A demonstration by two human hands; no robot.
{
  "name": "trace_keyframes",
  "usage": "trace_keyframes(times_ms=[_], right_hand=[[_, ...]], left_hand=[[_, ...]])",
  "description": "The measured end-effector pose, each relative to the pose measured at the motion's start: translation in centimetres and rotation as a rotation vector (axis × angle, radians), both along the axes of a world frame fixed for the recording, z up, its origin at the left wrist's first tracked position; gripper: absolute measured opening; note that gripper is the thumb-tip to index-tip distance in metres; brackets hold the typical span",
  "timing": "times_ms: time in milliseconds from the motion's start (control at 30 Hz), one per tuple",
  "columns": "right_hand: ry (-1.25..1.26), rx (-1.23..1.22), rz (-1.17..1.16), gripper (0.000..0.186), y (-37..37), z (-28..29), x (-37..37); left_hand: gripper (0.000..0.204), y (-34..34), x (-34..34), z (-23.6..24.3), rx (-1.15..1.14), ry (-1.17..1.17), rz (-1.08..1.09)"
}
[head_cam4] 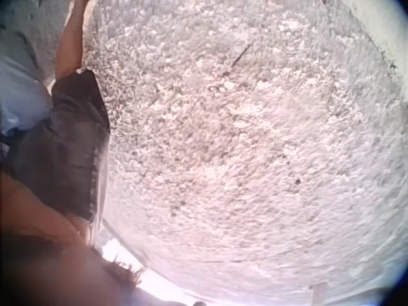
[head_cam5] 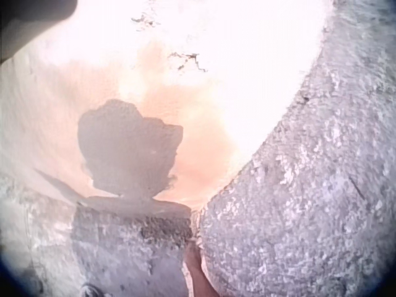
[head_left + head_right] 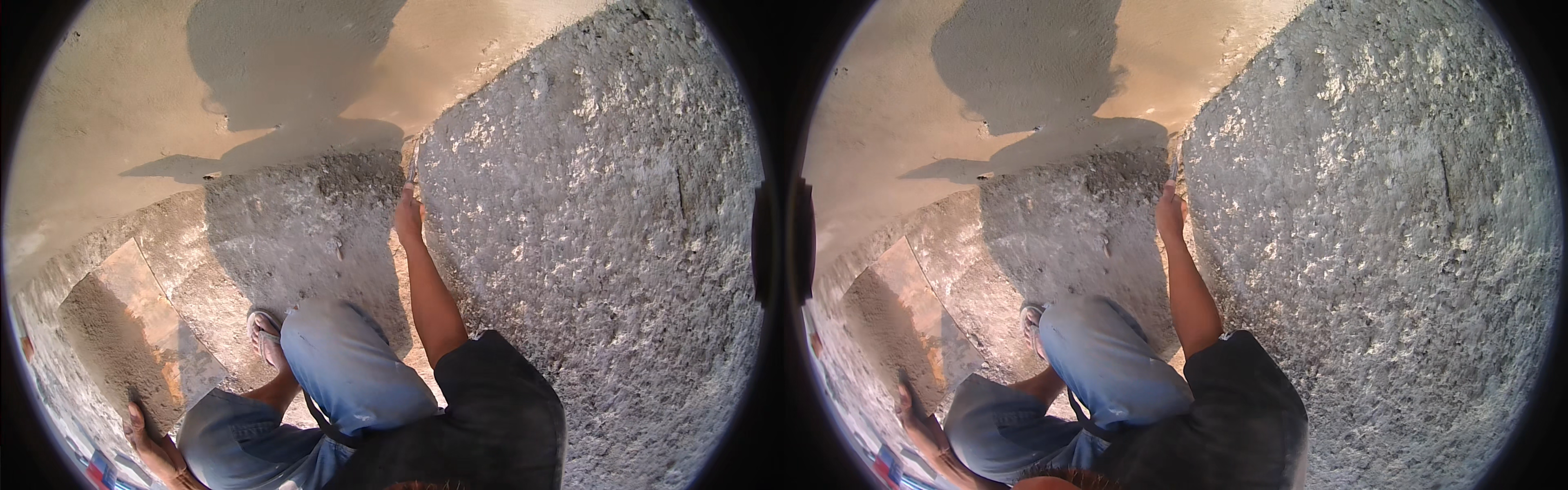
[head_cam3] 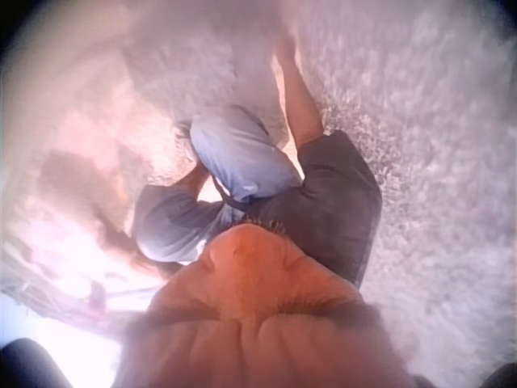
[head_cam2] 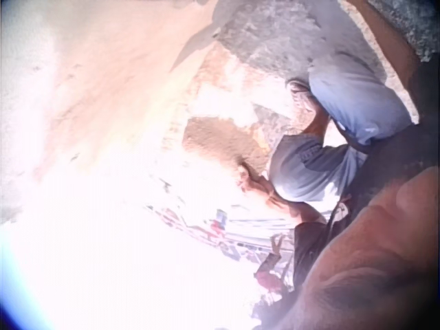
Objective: The person applies plaster to a rough wall surface using a float and a pointed tool to smooth the finish.
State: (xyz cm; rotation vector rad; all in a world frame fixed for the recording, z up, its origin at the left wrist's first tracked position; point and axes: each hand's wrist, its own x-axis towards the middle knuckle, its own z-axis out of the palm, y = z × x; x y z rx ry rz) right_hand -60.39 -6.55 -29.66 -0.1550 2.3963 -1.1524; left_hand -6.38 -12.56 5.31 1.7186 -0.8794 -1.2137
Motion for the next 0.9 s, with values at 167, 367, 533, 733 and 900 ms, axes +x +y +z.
trace_keyframes(times_ms=[167,367,533,733,900], right_hand=[[0.148,0.279,-0.039,0.077,0.1,-4.1,-2.3],[-0.118,0.128,-0.074,0.078,-0.6,-2.7,-2.7],[-0.100,0.064,-0.010,0.075,-1.4,-0.3,0.4],[-0.219,0.175,-0.046,0.077,-3.3,-0.5,1.7],[-0.332,-0.004,-0.123,0.067,-2.6,-1.6,-0.1]], left_hand=[[0.066,-0.8,-0.5,-0.9,0.035,0.124,-0.069],[0.058,-0.6,-2.2,0.7,0.008,0.126,-0.051],[0.058,-0.1,-0.8,0.8,-0.013,0.047,0.012],[0.058,-0.1,-1.7,0.7,-0.025,0.060,0.008],[0.057,-0.1,-1.6,1.2,0.004,0.099,-0.033]])
